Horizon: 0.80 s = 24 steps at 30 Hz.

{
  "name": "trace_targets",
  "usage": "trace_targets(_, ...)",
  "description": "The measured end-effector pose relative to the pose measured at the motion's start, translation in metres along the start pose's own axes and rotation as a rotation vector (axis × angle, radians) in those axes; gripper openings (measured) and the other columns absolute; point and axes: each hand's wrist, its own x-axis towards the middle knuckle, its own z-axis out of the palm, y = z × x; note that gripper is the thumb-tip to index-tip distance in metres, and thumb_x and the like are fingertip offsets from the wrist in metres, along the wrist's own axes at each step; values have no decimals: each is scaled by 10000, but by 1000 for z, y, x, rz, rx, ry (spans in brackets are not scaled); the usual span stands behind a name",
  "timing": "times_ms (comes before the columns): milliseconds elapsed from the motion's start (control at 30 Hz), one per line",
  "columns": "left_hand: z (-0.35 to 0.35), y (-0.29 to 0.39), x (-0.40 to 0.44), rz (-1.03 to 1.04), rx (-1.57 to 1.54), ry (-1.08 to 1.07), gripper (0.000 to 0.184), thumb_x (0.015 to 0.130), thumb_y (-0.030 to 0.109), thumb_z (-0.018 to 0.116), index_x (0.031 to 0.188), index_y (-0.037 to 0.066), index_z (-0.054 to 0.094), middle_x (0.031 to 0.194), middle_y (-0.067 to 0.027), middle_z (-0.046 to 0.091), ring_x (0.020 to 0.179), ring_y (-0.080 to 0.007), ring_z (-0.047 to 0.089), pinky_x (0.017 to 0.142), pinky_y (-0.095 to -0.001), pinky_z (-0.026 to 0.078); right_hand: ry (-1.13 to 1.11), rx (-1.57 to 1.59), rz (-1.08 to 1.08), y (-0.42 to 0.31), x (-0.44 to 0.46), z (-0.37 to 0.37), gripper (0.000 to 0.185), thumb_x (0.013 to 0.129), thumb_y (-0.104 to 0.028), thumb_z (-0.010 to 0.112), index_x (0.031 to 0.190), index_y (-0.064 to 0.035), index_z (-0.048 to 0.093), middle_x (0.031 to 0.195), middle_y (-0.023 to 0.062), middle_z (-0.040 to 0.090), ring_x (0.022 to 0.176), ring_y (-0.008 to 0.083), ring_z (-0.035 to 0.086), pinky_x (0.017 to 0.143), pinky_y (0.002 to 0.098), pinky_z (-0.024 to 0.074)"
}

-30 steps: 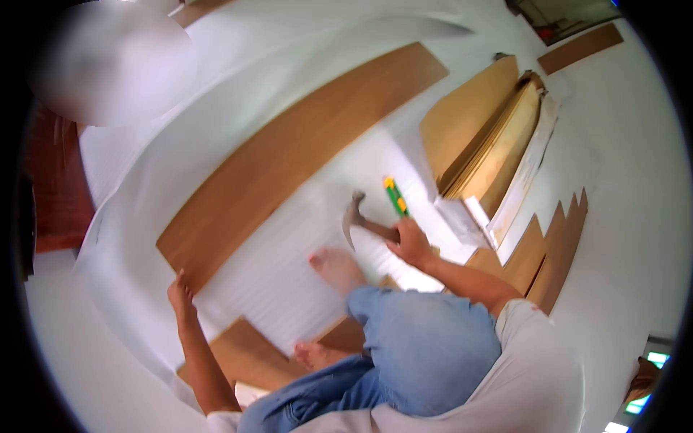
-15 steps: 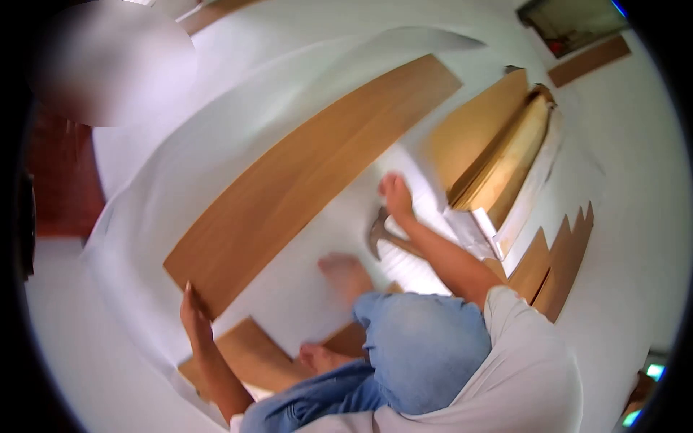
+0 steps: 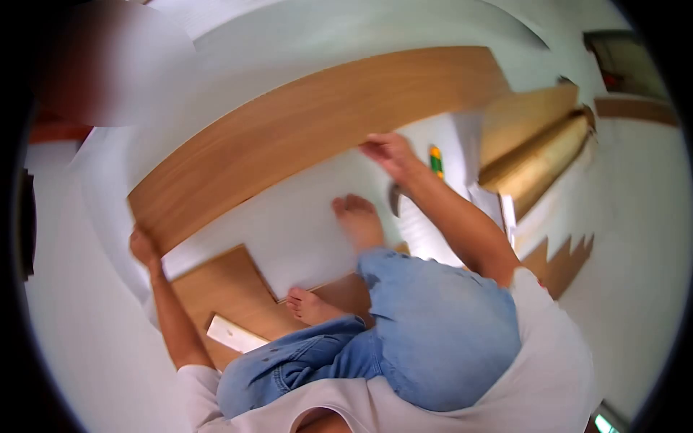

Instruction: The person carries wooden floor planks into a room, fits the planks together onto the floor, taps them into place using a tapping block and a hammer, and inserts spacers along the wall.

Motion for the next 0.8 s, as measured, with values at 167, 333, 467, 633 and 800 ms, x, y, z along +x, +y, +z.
trace_targets(167,-44,-26,20,-134,95,-21,561,1029,454,445,1099,-38,705,1118,-232,706,1002,-403,658,890,-467,507,-119,18,169,47,-34,35,191,948,-64,624,1115,24,652,1111,148,698,1017,237,688,919,362,582)
trace_targets(333,-41,-49,29,-103,149,-70,587,1044,481,419,1057,-35,699,1096,-229,708,991,-407,657,867,-475,507,-145,-411,298,31,-52,21,209,955,-143,632,1114,-9,656,1148,160,692,1015,243,692,865,358,580)
trace_targets(467,-18,-68,21,-120,124,-52,590,1042,488,418,1068,-30,698,1089,-233,708,993,-418,653,864,-484,502,431,-1489,-461,15,-60,-67,407,886,-272,694,1202,-29,612,1122,194,669,1026,359,655,876,419,533)
trace_targets(633,5,-89,12,-104,124,-46,603,1030,509,427,1100,-25,697,1110,-239,705,1033,-426,648,899,-487,496,605,-1738,-406,-5,-76,-139,622,848,-252,706,1366,-9,461,1191,241,614,1146,412,577,950,502,477)
trace_targets(800,7,-78,13,-150,81,-78,615,1035,482,401,1066,-57,696,1106,-266,698,1060,-443,637,924,-506,488,475,-2093,139,-12,-95,-166,615,861,-278,682,1399,-33,514,1330,246,591,1227,427,551,1043,463,444)
